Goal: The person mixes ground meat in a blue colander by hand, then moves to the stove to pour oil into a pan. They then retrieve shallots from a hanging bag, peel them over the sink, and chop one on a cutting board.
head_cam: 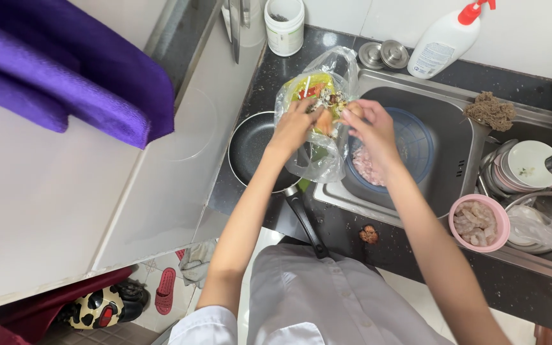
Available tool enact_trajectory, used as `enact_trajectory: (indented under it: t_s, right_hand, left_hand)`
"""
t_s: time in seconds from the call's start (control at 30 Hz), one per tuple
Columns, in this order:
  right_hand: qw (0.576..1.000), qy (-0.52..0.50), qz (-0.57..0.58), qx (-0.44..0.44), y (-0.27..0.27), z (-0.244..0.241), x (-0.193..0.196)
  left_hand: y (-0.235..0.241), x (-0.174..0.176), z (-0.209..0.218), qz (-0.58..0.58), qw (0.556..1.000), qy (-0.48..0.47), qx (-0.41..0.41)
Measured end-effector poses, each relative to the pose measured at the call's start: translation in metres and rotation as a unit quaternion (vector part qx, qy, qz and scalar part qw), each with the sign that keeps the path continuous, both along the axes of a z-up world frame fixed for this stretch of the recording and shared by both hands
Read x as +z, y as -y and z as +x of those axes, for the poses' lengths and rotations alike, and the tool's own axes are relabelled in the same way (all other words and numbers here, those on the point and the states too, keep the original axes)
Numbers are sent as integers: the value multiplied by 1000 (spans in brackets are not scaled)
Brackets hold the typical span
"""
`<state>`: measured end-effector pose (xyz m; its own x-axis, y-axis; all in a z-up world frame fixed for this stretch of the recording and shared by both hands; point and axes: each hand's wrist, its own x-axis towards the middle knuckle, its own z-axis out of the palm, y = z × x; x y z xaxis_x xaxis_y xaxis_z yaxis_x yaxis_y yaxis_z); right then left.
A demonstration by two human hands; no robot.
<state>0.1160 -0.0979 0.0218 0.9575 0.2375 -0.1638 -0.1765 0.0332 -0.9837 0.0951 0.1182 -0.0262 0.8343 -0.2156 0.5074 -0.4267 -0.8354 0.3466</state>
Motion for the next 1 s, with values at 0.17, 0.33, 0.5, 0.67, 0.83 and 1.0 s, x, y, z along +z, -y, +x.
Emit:
enact_trajectory:
  t_s: [0.17,0.33,0.5,0.67,0.83,1.0]
  right_hand:
    - [999,3,-11,46,-9,37,-19]
    - [995,-34,22,95,-6,42,-32]
    - [996,28,39,80,2,11,-1]
    - [992,97,59,48,25,-39,34]
    - [988,104,118,-2,46,-71,37]
    - [981,154,119,4,60,-94,33]
  left_hand:
    - [4,6,-22,-159,985,-22,64]
    - [24,67,-36,-390,916,-96,-19]
    - [37,50,-21,-358,924,-134,-32]
    - [68,68,-58,-470,866,-170,-15]
    - [90,82,-90,-484,862,-151,-23]
    - [105,82,-112,-535,832,-134,-58]
